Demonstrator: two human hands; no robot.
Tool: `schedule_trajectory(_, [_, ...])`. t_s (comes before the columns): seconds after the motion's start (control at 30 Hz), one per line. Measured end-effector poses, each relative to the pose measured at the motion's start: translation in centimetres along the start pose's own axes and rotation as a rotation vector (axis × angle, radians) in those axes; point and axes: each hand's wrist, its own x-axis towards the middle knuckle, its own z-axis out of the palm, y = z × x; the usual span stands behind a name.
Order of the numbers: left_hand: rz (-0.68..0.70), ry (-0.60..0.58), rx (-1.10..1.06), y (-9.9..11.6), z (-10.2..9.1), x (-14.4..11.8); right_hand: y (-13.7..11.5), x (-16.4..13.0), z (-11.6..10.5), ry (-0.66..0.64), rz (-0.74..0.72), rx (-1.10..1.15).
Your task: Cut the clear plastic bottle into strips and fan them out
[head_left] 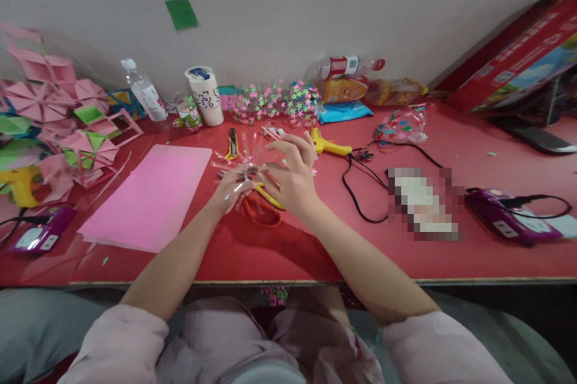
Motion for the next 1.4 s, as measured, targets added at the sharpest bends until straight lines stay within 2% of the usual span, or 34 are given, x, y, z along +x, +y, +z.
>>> schedule_trajectory(0.17, [0.005,0.001,-0.046,-0.1,-0.4,0.2,-0.1,0.2,-0.3,-0.06,-0.006,0.051])
schedule_trajectory(0.37, [-0.034,0.091,-0.065,1.5,0.6,-0.2,-0.1,0.2,-0.5,-0.052,-0.016,0.062])
schedule_trajectory(0.47, [-0.027,0.096,-0.061,1.9,0.8,-0.3,-0.3,0.1,-1.1,0.011,0.021,0.109])
schedule_trajectory(0.63, [-0.025,0.099,-0.057,1.6,0.5,-0.1,-0.3,0.3,-1.9,0.178,0.187,0.145])
schedule_trajectory(0.7, [-0.02,0.104,-0.043,1.5,0.4,-0.1,0.0,0.6,-1.7,0.188,0.207,0.197])
schedule_trajectory(0.9, [0.028,0.063,-0.054,1.0,0.0,0.0,0.1,0.8,-1.1,0.043,0.198,0.296])
schedule_trajectory(1.4, [0.039,0.128,-0.099,1.0,0.2,0.2,-1.0,0.1,-0.3,-0.075,0.089,0.421])
